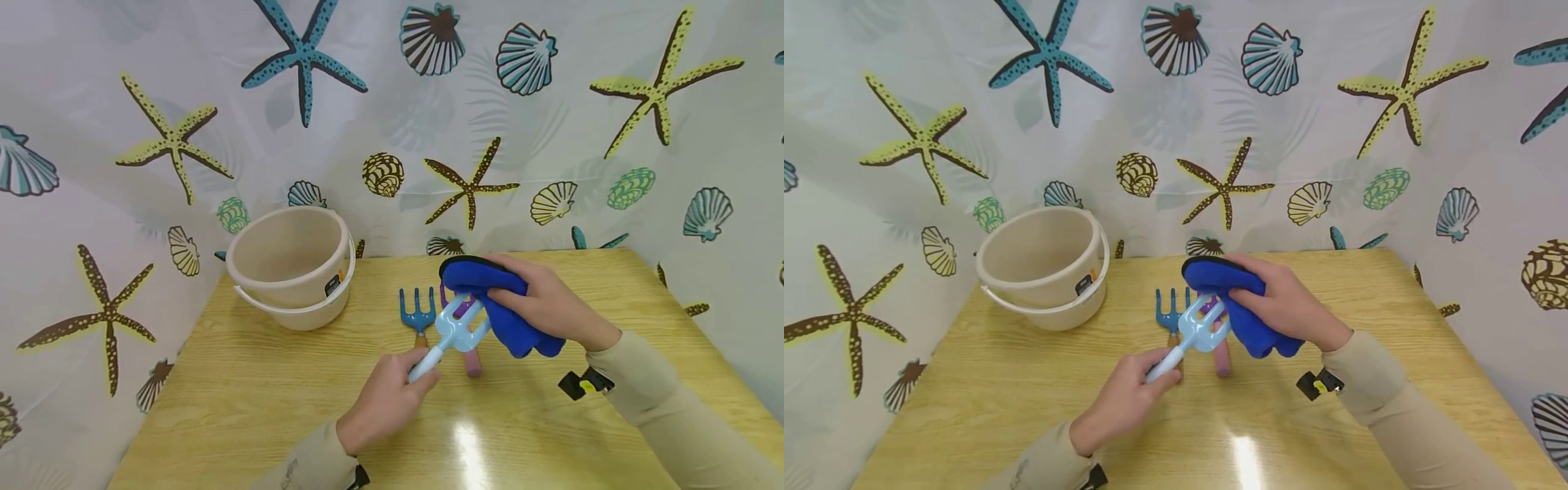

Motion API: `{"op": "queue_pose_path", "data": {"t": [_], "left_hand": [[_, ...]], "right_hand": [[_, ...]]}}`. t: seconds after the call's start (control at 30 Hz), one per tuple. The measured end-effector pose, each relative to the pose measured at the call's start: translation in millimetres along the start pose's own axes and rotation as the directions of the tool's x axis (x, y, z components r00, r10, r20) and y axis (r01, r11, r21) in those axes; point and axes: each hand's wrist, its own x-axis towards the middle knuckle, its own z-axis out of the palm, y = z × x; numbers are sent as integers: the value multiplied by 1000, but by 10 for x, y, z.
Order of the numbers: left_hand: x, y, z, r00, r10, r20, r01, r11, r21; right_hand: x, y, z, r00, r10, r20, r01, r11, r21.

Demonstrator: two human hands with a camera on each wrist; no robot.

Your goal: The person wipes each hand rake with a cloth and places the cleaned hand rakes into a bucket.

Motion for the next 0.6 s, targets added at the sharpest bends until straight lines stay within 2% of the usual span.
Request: {"op": "queue_pose_path", "data": {"t": [0.1,0.27,0.33,0.43,0.53,0.6], "left_hand": [[-12,1,7,1000,10,14,-10,999,-37],[-34,-7,-5,1000,27,7,-26,999,-28],[-34,-2,-16,1000,23,-6,-23,999,-23],[-26,4,-46,999,-6,-32,5,1000,-30],[-10,-2,-59,998,-17,-54,15,999,-48],[3,-5,-43,998,-12,-55,8,997,-72]], "right_hand": [[13,65,47,998,17,55,-16,1000,-15],[54,281,94,994,89,70,-84,994,-74],[51,343,63,990,134,46,-130,988,-84],[26,336,-21,983,182,-38,-184,981,-57],[9,247,-68,982,159,-101,-158,987,15],[0,187,-53,989,116,-90,-111,992,58]]}}
